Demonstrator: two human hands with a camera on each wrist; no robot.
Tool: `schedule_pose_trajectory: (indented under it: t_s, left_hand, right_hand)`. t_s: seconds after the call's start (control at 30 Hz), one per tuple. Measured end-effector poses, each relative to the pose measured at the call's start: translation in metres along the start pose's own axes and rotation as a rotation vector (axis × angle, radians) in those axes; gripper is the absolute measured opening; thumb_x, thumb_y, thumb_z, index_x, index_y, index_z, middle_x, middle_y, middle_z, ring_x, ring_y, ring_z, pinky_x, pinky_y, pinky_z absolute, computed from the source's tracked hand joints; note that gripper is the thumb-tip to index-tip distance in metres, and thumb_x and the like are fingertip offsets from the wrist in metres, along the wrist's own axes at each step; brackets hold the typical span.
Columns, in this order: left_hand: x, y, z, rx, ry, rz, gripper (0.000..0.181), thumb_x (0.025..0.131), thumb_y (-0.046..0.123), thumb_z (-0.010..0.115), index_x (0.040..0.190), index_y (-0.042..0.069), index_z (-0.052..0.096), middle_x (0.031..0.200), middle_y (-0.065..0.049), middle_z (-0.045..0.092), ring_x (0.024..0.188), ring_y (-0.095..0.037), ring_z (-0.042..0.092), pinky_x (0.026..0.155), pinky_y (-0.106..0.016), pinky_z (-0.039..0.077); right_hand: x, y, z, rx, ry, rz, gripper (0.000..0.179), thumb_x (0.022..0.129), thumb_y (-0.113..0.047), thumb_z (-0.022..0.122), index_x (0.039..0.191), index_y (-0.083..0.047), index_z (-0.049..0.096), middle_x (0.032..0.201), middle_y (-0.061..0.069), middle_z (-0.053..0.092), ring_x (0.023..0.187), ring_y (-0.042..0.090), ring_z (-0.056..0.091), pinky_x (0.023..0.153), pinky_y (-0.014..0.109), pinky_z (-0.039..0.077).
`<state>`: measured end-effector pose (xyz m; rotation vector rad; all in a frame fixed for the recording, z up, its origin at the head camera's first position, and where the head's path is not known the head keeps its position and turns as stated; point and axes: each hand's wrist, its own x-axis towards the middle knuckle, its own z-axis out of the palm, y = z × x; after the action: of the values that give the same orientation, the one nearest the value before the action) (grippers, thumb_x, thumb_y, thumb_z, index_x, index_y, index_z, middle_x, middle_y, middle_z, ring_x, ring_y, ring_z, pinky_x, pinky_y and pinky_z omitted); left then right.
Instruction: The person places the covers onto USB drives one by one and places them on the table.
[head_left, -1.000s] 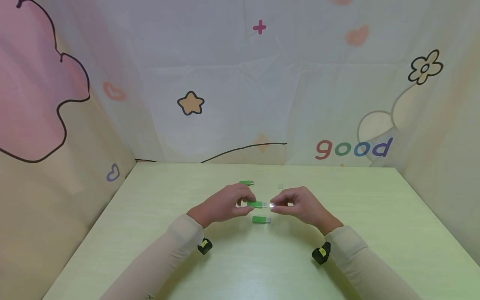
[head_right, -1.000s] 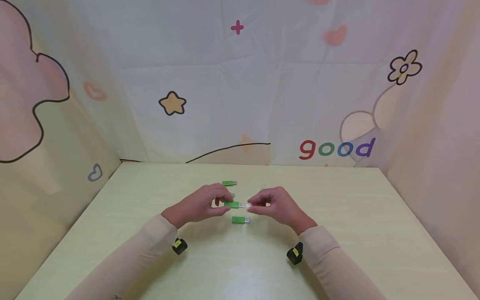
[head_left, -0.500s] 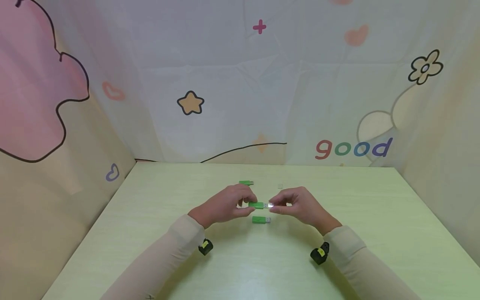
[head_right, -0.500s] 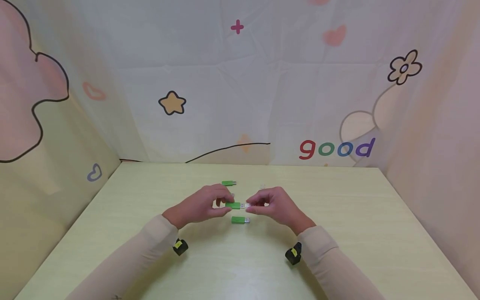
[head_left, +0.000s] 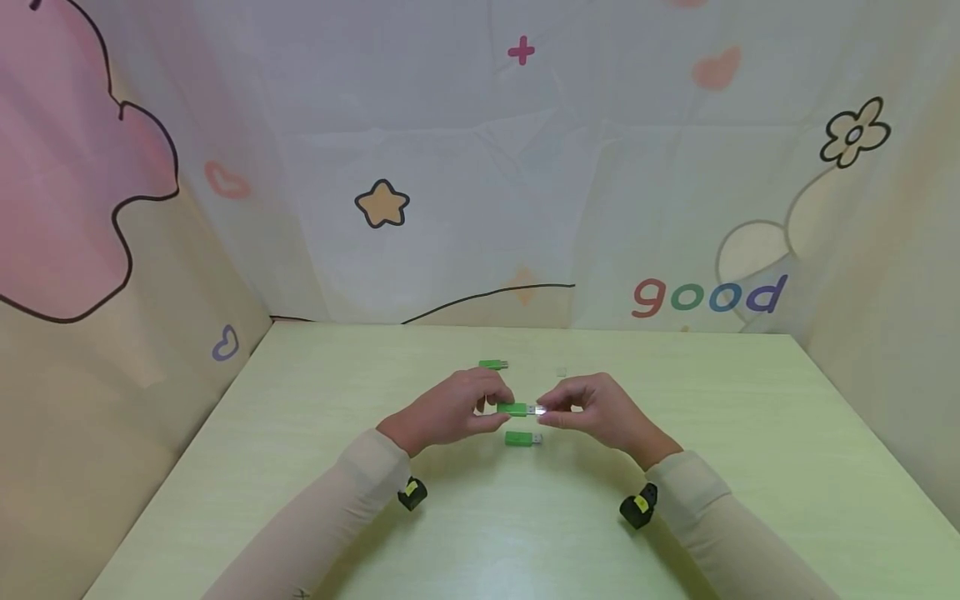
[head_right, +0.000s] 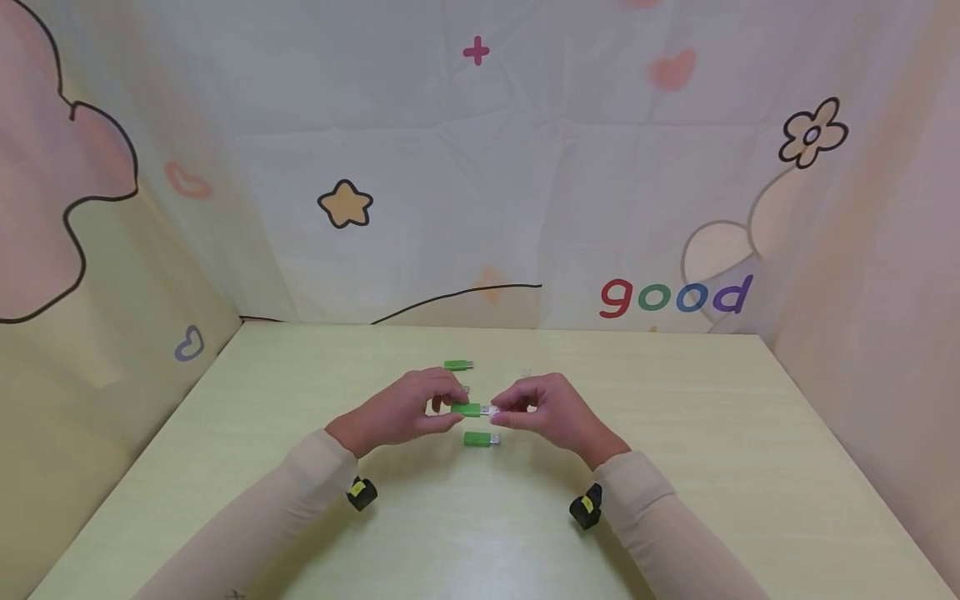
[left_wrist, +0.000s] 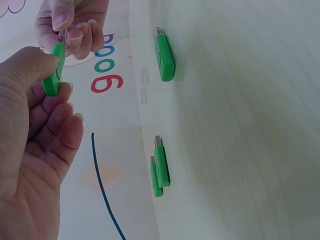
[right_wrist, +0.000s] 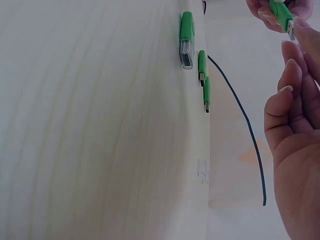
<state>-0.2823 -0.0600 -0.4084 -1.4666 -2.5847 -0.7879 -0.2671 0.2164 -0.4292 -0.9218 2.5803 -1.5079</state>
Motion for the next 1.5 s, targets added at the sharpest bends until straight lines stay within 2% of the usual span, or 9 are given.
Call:
schedule_pose_trajectory:
  t_s: [0.37, 0.83, 1.2, 1.5]
  left_hand:
    - [0.0007, -0.0008, 0.0015, 0.002, -0.004, -0.007, 0.011, 0.096, 0.013, 0.071, 0.107, 0.010, 0.072, 0.102, 0.001, 0.068, 0.092, -0.025, 0.065, 0.079, -0.021, 0.053]
    - [-0.0017, -0.0002, 0.0014, -0.001, 0.003, -0.009, 0.011, 0.096, 0.014, 0.071, 0.106, 0.010, 0.072, 0.103, 0.000, 0.068, 0.092, -0.025, 0.065, 0.079, -0.020, 0.053]
    - [-0.0009, 0.0020, 0.0008, -0.004, 0.011, 0.010, 0.012, 0.095, 0.012, 0.072, 0.107, 0.008, 0.072, 0.104, -0.001, 0.069, 0.092, -0.025, 0.064, 0.080, -0.027, 0.056]
    - [0.0000, 0.0032, 0.0000, 0.004, -0.002, -0.002, 0.014, 0.096, 0.014, 0.072, 0.108, 0.008, 0.072, 0.105, -0.001, 0.069, 0.091, -0.024, 0.065, 0.080, -0.022, 0.053]
  right_hand:
    - [0.0007, -0.0012, 0.0009, 0.001, 0.011, -0.008, 0.019, 0.084, -0.015, 0.085, 0.101, -0.010, 0.081, 0.090, 0.002, 0.079, 0.077, 0.011, 0.066, 0.069, 0.028, 0.056]
    - [0.0016, -0.0021, 0.0029, -0.037, 0.014, -0.001, 0.019, 0.083, -0.017, 0.086, 0.101, -0.013, 0.082, 0.088, -0.001, 0.078, 0.075, 0.012, 0.065, 0.068, 0.025, 0.055]
    - [0.0020, -0.0023, 0.0041, -0.040, -0.002, 0.012, 0.018, 0.085, -0.020, 0.085, 0.102, -0.016, 0.082, 0.089, -0.003, 0.078, 0.077, 0.012, 0.065, 0.069, 0.029, 0.055]
    - [0.0027, -0.0019, 0.0046, -0.042, -0.007, -0.001, 0.016, 0.086, -0.021, 0.084, 0.101, -0.017, 0.082, 0.089, -0.003, 0.078, 0.077, 0.013, 0.065, 0.069, 0.029, 0.055]
